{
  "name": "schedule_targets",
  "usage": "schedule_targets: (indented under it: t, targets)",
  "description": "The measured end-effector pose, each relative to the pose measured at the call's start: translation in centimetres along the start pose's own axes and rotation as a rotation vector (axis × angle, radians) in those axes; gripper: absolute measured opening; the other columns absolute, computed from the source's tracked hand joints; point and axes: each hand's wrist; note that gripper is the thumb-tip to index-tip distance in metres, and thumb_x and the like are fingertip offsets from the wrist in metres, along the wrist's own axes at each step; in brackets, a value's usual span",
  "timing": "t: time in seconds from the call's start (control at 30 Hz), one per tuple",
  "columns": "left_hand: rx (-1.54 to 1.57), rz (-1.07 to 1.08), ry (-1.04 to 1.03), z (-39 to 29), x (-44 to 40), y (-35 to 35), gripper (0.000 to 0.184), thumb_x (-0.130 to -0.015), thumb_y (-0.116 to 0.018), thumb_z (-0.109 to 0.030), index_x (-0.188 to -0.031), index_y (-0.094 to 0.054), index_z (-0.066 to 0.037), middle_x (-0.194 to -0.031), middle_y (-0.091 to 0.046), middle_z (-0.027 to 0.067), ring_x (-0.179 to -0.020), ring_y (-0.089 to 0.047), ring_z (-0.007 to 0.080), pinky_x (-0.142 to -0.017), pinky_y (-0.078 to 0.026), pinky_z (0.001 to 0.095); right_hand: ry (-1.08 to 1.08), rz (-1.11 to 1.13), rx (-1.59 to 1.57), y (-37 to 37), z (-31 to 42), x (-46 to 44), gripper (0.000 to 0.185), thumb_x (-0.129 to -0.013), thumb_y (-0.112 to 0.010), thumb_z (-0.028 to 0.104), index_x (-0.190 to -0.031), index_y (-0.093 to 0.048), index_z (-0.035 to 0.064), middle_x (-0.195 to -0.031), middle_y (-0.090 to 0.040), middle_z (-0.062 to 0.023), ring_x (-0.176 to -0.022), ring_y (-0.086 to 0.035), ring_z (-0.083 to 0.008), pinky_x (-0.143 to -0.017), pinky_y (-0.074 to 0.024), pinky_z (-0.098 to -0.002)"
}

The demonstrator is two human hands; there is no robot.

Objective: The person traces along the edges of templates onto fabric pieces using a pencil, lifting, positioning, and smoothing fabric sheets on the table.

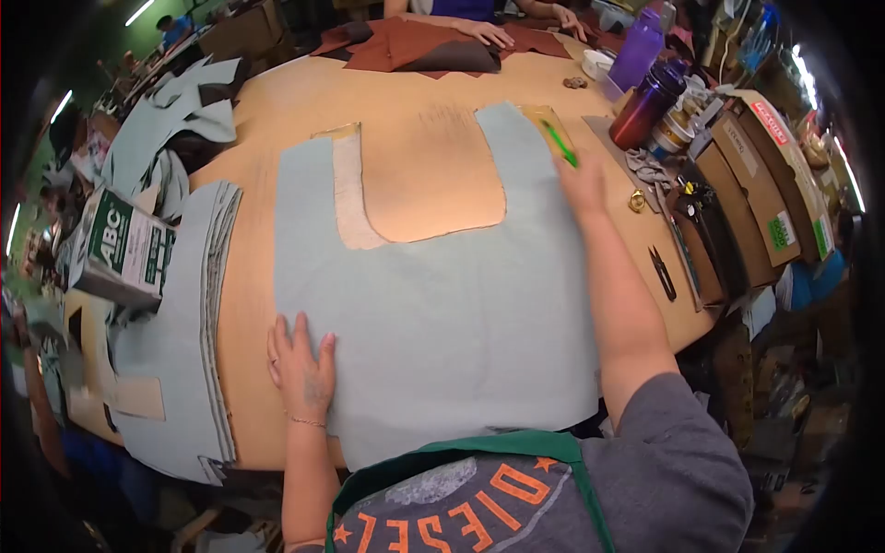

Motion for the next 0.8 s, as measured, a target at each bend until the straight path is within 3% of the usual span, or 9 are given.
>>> schedule_targets:
  t: [0.03,0.13,0.23,0.33,0.43,0.53,0.6,0.7,0.8]
  targets:
    - [-0.062,0.024,0.000,0.0,0.8,-0.3,0.048,-0.082,-0.051,-0.032,-0.119,-0.044,-0.002,-0.131,-0.029,0.0210,-0.119,-0.027,0.0378,-0.096,-0.025,0.0476,-0.104,-0.019,-0.078,1.9,-1.4,1.1,0.025,-0.070,-0.064,0.021,-0.080,-0.058,-0.0014,-0.086,-0.055,-0.0209,-0.084,-0.051,-0.0348,-0.074,-0.0411,-0.0400]
    - [-0.025,-0.103,0.004,0.7,0.4,-1.2,0.043,-0.080,-0.054,-0.022,-0.118,-0.045,-0.003,-0.127,-0.032,0.0193,-0.115,-0.032,0.0368,-0.093,-0.030,0.0441,-0.348,0.259,0.166,8.6,-4.9,4.6,0.034,-0.071,-0.063,0.029,-0.082,-0.056,-0.0027,-0.075,-0.059,-0.0194,-0.073,-0.058,-0.0321,-0.067,-0.0441,-0.0380]
    - [0.430,-0.264,0.002,2.5,-1.5,-2.4,0.045,-0.075,-0.059,-0.011,-0.117,-0.047,-0.004,-0.122,-0.037,0.0177,-0.110,-0.036,0.0356,-0.090,-0.034,0.0380,-0.385,0.297,0.184,11.1,-3.9,8.2,0.039,-0.069,-0.065,0.032,-0.084,-0.055,-0.0027,-0.077,-0.060,-0.0198,-0.073,-0.059,-0.0307,-0.066,-0.0449,-0.0369]
    - [0.344,-0.008,0.019,4.9,-3.5,-2.0,0.053,-0.069,-0.063,-0.004,-0.119,-0.045,-0.005,-0.118,-0.039,0.0156,-0.108,-0.038,0.0336,-0.089,-0.036,0.0312,-0.382,0.305,0.153,11.3,-2.3,9.6,0.042,-0.068,-0.066,0.034,-0.086,-0.055,-0.0030,-0.077,-0.060,-0.0200,-0.073,-0.059,-0.0299,-0.066,-0.0452,-0.0361]
    - [0.161,-0.009,0.106,5.3,-3.7,0.4,0.059,-0.070,-0.065,-0.011,-0.123,-0.040,-0.007,-0.123,-0.038,0.0151,-0.114,-0.035,0.0321,-0.092,-0.033,0.0423,-0.520,0.450,-0.020,12.0,-1.6,8.8,0.043,-0.066,-0.070,0.029,-0.091,-0.055,-0.0029,-0.081,-0.061,-0.0156,-0.073,-0.059,-0.0224,-0.066,-0.0456,-0.0311]
    - [-0.181,-0.114,0.092,1.5,-1.1,1.8,0.061,-0.076,-0.062,-0.028,-0.127,-0.036,-0.010,-0.130,-0.034,0.0131,-0.123,-0.027,0.0299,-0.093,-0.024,0.0568,-0.679,0.570,-0.354,12.4,-1.0,7.9,0.042,-0.068,-0.070,0.020,-0.099,-0.053,-0.0031,-0.088,-0.061,-0.0121,-0.076,-0.059,-0.0176,-0.068,-0.0460,-0.0280]
    - [-0.070,0.043,0.068,1.0,0.1,0.3,0.061,-0.079,-0.053,-0.041,-0.128,-0.035,-0.011,-0.135,-0.029,0.0112,-0.127,-0.020,0.0286,-0.091,-0.018,0.0626,-0.726,0.561,-0.591,12.1,-1.0,8.0,0.041,-0.071,-0.068,0.012,-0.105,-0.051,-0.0031,-0.092,-0.061,-0.0105,-0.078,-0.059,-0.0160,-0.070,-0.0465,-0.0270]
    - [0.024,0.106,0.065,1.5,0.4,-0.8,0.065,-0.081,-0.042,-0.053,-0.130,-0.033,-0.012,-0.138,-0.024,0.0087,-0.129,-0.016,0.0279,-0.093,-0.014,0.0638,-0.645,0.518,-0.973,12.7,-0.4,8.1,0.039,-0.074,-0.062,0.003,-0.110,-0.047,-0.0022,-0.096,-0.060,-0.0098,-0.080,-0.058,-0.0162,-0.074,-0.0470,-0.0279]
    - [0.019,0.097,0.078,1.3,0.6,-1.0,0.066,-0.082,-0.037,-0.056,-0.130,-0.032,-0.012,-0.139,-0.024,0.0075,-0.129,-0.016,0.0279,-0.094,-0.013,0.0630,-0.345,0.305,-1.008,16.0,2.7,6.8,0.039,-0.075,-0.059,-0.001,-0.111,-0.046,-0.0011,-0.098,-0.059,-0.0086,-0.082,-0.058,-0.0150,-0.076,-0.0467,-0.0270]
Point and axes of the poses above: each hand's wrist, its own x-axis away from the middle knuckle, its own y-axis out of the back of the hand, z = x × y
